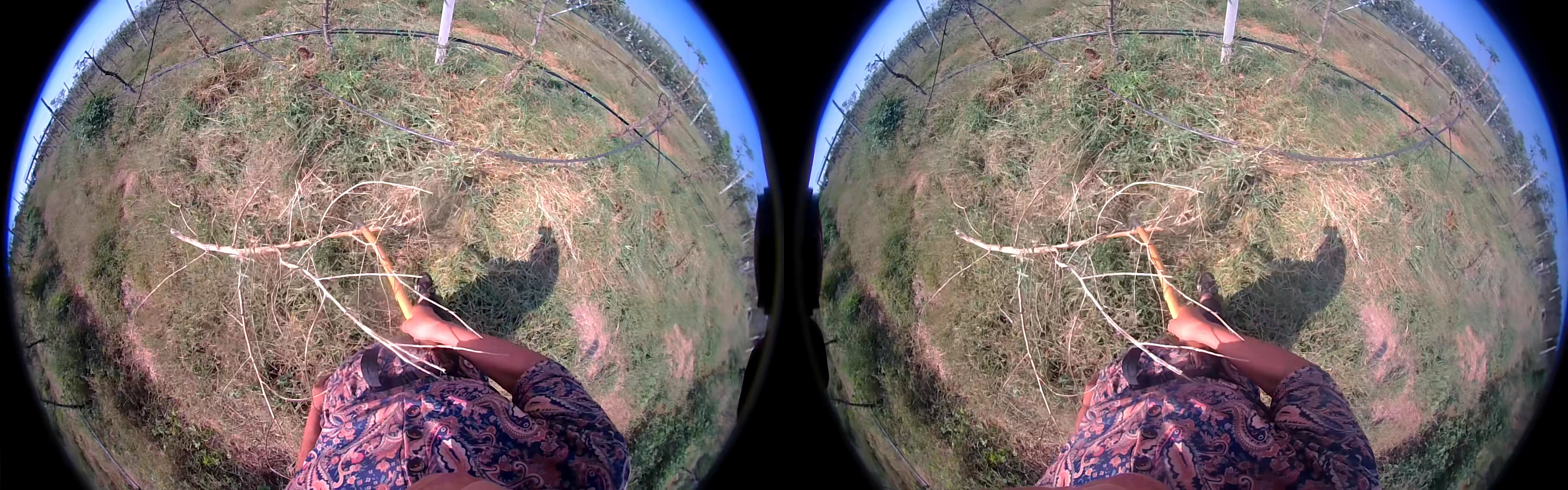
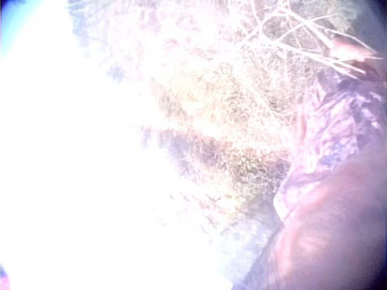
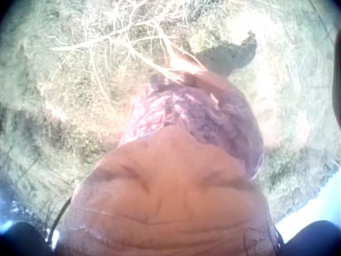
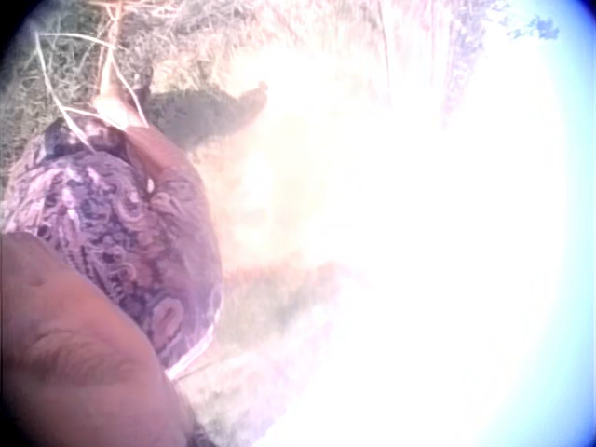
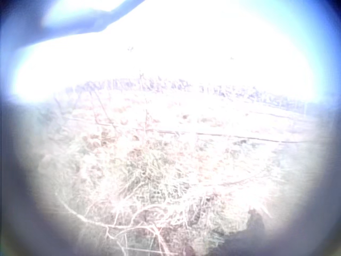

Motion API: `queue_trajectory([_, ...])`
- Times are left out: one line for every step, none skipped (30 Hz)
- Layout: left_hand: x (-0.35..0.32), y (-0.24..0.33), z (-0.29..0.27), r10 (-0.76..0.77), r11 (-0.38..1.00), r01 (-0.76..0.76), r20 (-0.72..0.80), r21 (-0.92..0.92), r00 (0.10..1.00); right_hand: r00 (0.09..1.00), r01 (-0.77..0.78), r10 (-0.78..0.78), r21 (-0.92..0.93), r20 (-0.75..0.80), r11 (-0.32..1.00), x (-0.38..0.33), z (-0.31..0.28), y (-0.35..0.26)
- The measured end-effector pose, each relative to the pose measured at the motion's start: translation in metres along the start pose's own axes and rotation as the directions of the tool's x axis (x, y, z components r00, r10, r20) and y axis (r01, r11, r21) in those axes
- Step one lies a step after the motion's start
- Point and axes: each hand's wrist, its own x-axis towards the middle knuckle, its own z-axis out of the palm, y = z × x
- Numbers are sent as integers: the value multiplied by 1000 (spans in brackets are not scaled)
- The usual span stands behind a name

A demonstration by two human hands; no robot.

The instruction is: The person uses a long-handled rake to gather dry grass and debris into a pile in an outdoor field. They repeatedly pull the rake toward themselves, moving the cut grass along the ground and around irrigation lines.

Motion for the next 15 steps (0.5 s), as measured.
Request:
queue_trajectory([-3, 1, -3, 9, 1000, -9, -12, -9, 1000, 999, 17, -17, 2, 34, 1000, 12, -3, 1])
queue_trajectory([-12, -2, -9, 19, 1000, -19, -38, -17, 999, 996, 44, -44, -4, 79, 999, 21, -2, -5])
queue_trajectory([-13, 2, -7, 13, 1000, -13, -34, -22, 999, 984, 176, -169, -166, 55, 970, 35, -13, -8])
queue_trajectory([2, 12, 1, 31, 999, -32, -28, -28, 999, 899, 333, -377, 211, 223, 919, 75, -37, 17])
queue_trajectory([18, 31, 19, -61, 997, 62, 14, -53, 998, 759, 252, -529, 578, 379, 776, 116, -65, 56])
queue_trajectory([9, 32, 10, 8, 999, -10, -51, -33, 999, 790, 189, -493, 619, 366, 762, 132, -54, 36])
queue_trajectory([1, 36, -2, 39, 983, -27, -59, 181, 998, 818, 126, -453, 657, 355, 743, 145, -43, 13])
queue_trajectory([-18, 47, -7, 41, 923, -22, -42, 383, 998, 849, 36, -389, 694, 359, 719, 157, -24, 2])
queue_trajectory([-1, 98, 23, -217, 912, 206, -7, 356, 976, 911, 66, -335, 717, 241, 694, 172, -47, 28])
queue_trajectory([1, 139, 35, -265, 960, 260, 43, 99, 963, 941, 110, -311, 745, 136, 658, 186, -59, 36])
queue_trajectory([-8, 178, 35, -333, 929, 338, 61, -150, 941, 951, 126, -296, 759, 90, 638, 188, -56, 28])
queue_trajectory([-11, 235, 35, -474, 821, 457, 37, -343, 880, 951, 137, -300, 760, 80, 636, 183, -54, 6])
queue_trajectory([-16, 272, 28, -329, 875, 326, 54, -359, 943, 939, 134, -326, 759, 108, 638, 167, -51, -31])
queue_trajectory([-11, 307, 28, -160, 908, 179, 81, -378, 984, 923, 136, -358, 750, 143, 648, 153, -59, -62])
queue_trajectory([5, 346, 36, 44, 978, -22, 103, -207, 994, 908, 154, -386, 731, 160, 664, 145, -78, -82])
